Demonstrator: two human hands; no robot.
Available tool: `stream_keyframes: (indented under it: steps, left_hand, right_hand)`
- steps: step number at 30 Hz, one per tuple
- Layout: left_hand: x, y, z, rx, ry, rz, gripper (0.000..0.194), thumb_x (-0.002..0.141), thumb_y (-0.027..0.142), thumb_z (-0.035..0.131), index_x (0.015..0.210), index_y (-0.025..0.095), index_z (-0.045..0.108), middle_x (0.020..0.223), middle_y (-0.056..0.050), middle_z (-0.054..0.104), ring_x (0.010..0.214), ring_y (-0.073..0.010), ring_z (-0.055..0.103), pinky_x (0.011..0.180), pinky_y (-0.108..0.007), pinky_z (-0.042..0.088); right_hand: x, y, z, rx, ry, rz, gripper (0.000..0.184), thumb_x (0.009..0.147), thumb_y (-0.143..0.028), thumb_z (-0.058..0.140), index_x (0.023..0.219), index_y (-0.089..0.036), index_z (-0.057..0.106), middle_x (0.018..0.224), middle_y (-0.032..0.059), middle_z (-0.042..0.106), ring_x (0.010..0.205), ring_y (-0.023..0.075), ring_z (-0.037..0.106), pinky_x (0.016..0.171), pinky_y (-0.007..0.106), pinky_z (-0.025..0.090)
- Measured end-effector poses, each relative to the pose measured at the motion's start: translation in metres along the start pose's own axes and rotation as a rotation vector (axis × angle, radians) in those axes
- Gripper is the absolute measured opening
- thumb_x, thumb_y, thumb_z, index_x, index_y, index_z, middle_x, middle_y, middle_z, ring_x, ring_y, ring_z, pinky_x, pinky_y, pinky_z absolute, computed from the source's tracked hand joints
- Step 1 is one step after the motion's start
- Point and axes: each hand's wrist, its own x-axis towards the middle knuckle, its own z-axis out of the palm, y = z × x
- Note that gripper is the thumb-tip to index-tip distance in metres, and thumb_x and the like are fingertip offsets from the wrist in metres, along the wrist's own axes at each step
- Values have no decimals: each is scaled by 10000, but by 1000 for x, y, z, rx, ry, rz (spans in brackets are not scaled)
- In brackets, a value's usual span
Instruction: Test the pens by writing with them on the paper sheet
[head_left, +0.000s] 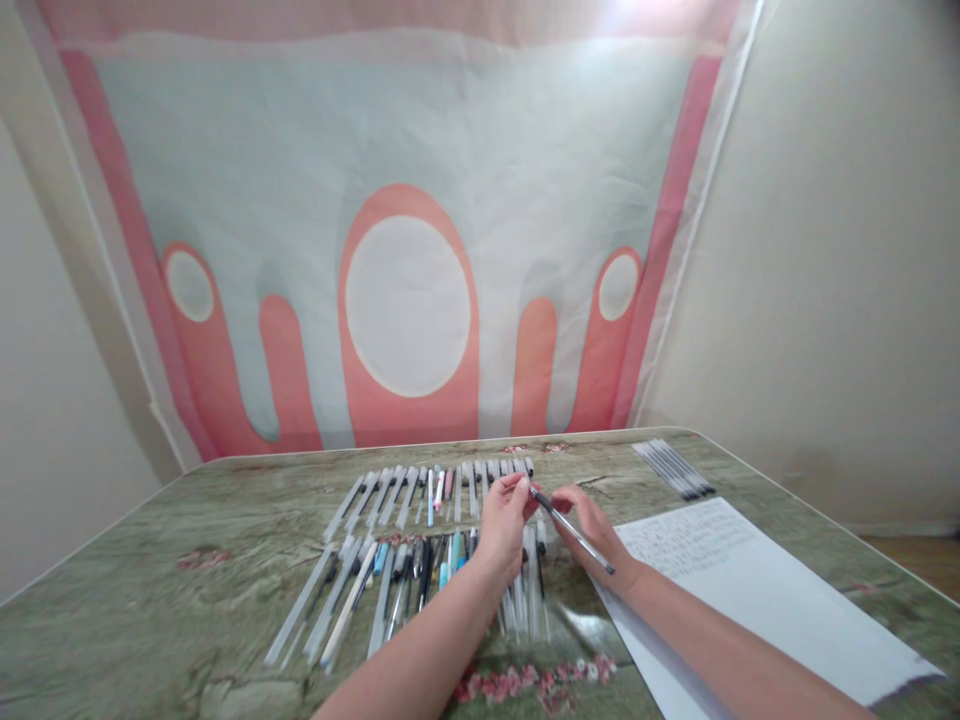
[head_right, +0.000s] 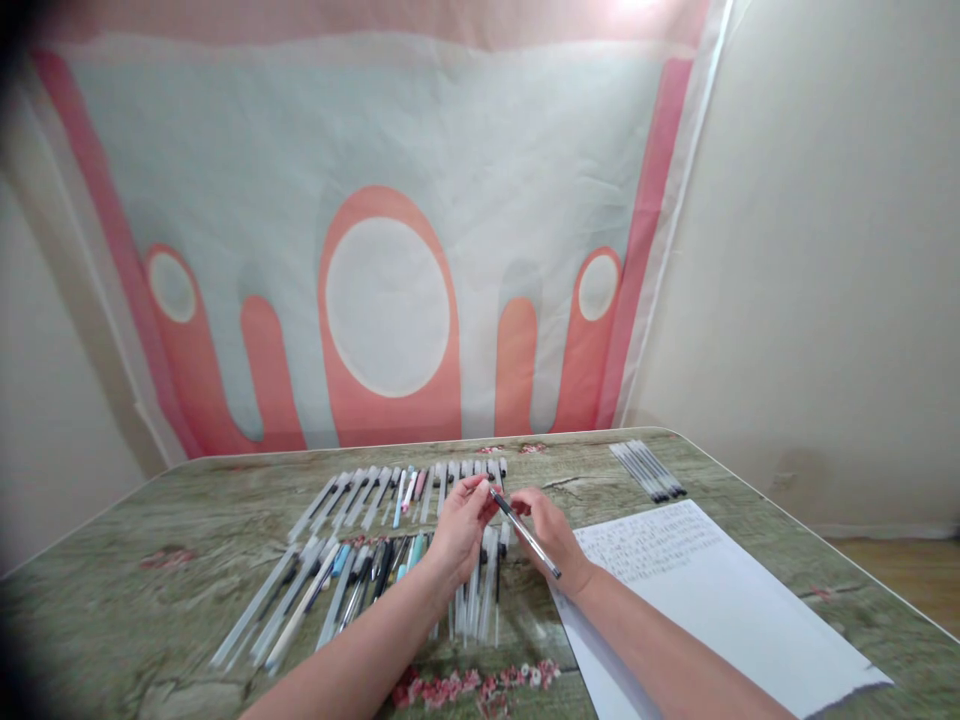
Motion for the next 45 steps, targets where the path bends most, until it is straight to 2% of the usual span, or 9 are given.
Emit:
stream_keyframes:
  steps: [6, 10, 15, 17, 20, 24, 30, 36, 45]
  left_hand:
    - [10, 1, -9, 118, 67, 117, 325, 688, 341, 618, 910, 134, 502, 817, -56, 600, 723, -115, 577, 768, -309, 440]
    - [11, 1, -11, 281, 43, 200, 321, 748, 341, 545, 978, 131, 467, 852, -79, 589, 786, -141, 573, 787, -324, 430]
    - [-12, 8, 6, 604, 105, 460, 386, 794, 310, 478, 1138, 165, 379, 1155, -121, 458, 1037, -176, 477, 875, -327, 374]
    - [-36, 8, 16, 836, -100, 508, 284, 806, 302, 453, 1061, 176, 456, 1063, -93, 512, 961, -174, 503, 840, -324, 392]
    - [-76, -5, 26, 1187, -647, 451, 171, 802, 296, 454, 904, 201, 552, 912, -45, 582, 855, -170, 536, 789, -312, 415]
    - [-108, -41, 26, 1525, -960, 459, 409, 689, 470, 575, 959, 163, 562, 1074, -104, 557, 992, -249, 508, 870, -365, 396]
    - [-108, -66, 20, 1681, -1031, 519, 541, 684, 589, 505, 999, 151, 550, 1207, -133, 485, 1138, -286, 417, 946, -397, 344]
    - [-109, -58, 22, 1687, -1044, 504, 552, 688, 585, 503, 1018, 145, 546, 1221, -137, 474, 1144, -285, 411, 956, -401, 334]
    - [-110, -56, 22, 1679, -1055, 476, 557, 701, 573, 500, 1051, 141, 535, 1250, -138, 447, 1170, -285, 378, 974, -400, 306]
  right_hand:
    - [9, 0, -7, 386, -119, 575, 367, 828, -475, 380, 754, -158, 548, 586, -6, 533, 443, 82, 413, 425, 210, 328]
    - [10, -1, -9, 527, -397, 595, 351, 730, -487, 543, 682, -140, 571, 530, -24, 525, 431, 61, 385, 417, 192, 272]
    - [10, 3, -7, 587, -240, 668, 327, 682, -468, 608, 654, -144, 576, 518, -34, 509, 429, 53, 364, 422, 193, 254]
    - [11, 7, -7, 666, -121, 731, 321, 674, -470, 613, 670, -150, 582, 539, -35, 508, 433, 53, 367, 421, 197, 255]
    - [11, 13, -5, 780, -1, 829, 326, 670, -478, 614, 712, -156, 585, 535, -50, 469, 404, 40, 320, 394, 194, 224]
    - [9, 21, -1, 838, 60, 877, 333, 668, -486, 608, 756, -167, 566, 558, -60, 455, 396, 29, 281, 386, 182, 205]
    - [19, 55, -36, 383, 33, 913, 386, 665, -512, 575, 856, -179, 539, 633, -25, 562, 465, 71, 425, 431, 182, 294]
    - [13, 111, -104, -647, -84, 750, 219, 700, -414, 563, 757, -204, 586, 661, 35, 612, 653, 184, 557, 553, 267, 353]
    - [-8, 128, -106, -1098, -178, 699, 221, 814, -353, 435, 826, -223, 614, 868, 82, 595, 725, 204, 561, 595, 309, 383]
